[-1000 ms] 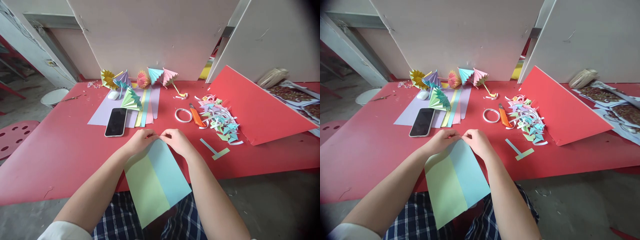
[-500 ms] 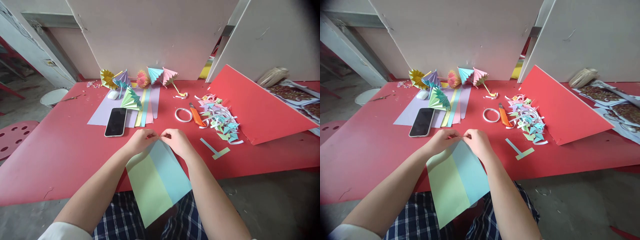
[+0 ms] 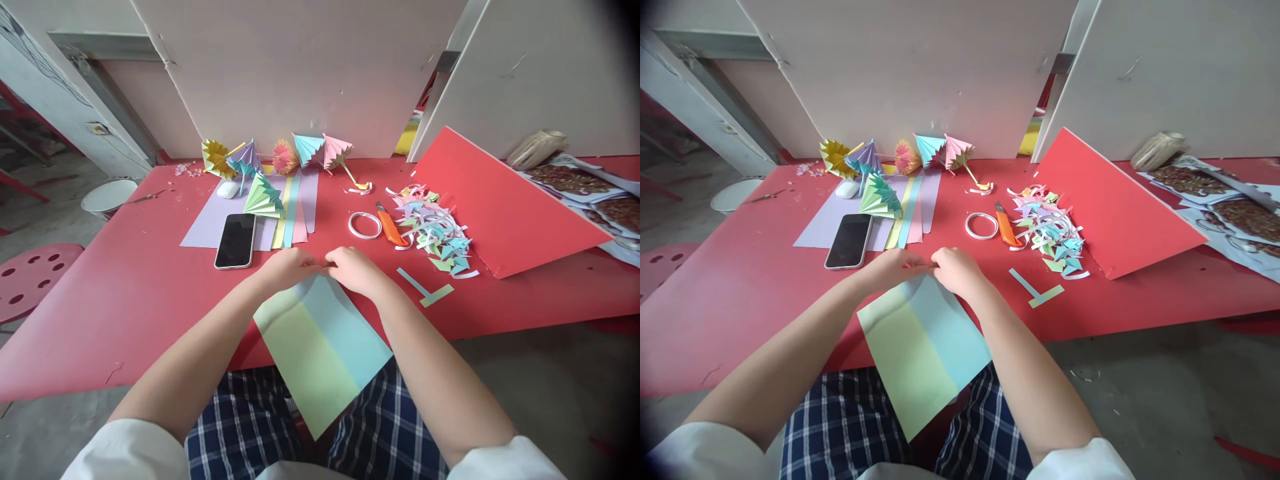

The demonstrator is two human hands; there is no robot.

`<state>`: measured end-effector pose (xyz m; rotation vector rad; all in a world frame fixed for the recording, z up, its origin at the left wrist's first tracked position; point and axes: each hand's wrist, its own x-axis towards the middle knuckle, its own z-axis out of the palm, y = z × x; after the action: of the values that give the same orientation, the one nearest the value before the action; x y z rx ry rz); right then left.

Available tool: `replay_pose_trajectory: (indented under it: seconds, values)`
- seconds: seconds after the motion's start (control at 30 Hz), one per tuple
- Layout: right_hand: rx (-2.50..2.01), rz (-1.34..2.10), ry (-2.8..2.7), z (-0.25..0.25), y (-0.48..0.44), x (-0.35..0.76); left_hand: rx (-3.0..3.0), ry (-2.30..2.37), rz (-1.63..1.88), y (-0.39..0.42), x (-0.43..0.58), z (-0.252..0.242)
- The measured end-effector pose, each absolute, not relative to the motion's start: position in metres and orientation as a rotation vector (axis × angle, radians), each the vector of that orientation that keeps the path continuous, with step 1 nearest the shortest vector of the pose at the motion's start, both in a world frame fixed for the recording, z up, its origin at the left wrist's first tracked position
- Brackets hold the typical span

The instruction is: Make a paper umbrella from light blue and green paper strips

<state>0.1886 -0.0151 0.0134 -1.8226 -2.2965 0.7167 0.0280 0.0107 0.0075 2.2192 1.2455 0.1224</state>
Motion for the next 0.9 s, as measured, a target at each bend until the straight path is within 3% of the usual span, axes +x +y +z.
replay_pose_trajectory:
  seconds: [0.4,0.9]
  values:
    - [-1.770,1.116,-2.353,0.025,-0.003,0.187,2.118,0.895,-0.277,0.037,0.028,0.028]
    - [-1.661,1.555,-2.337,0.026,0.012,0.187,2.094,0.945,-0.373,0.036,0.033,0.028]
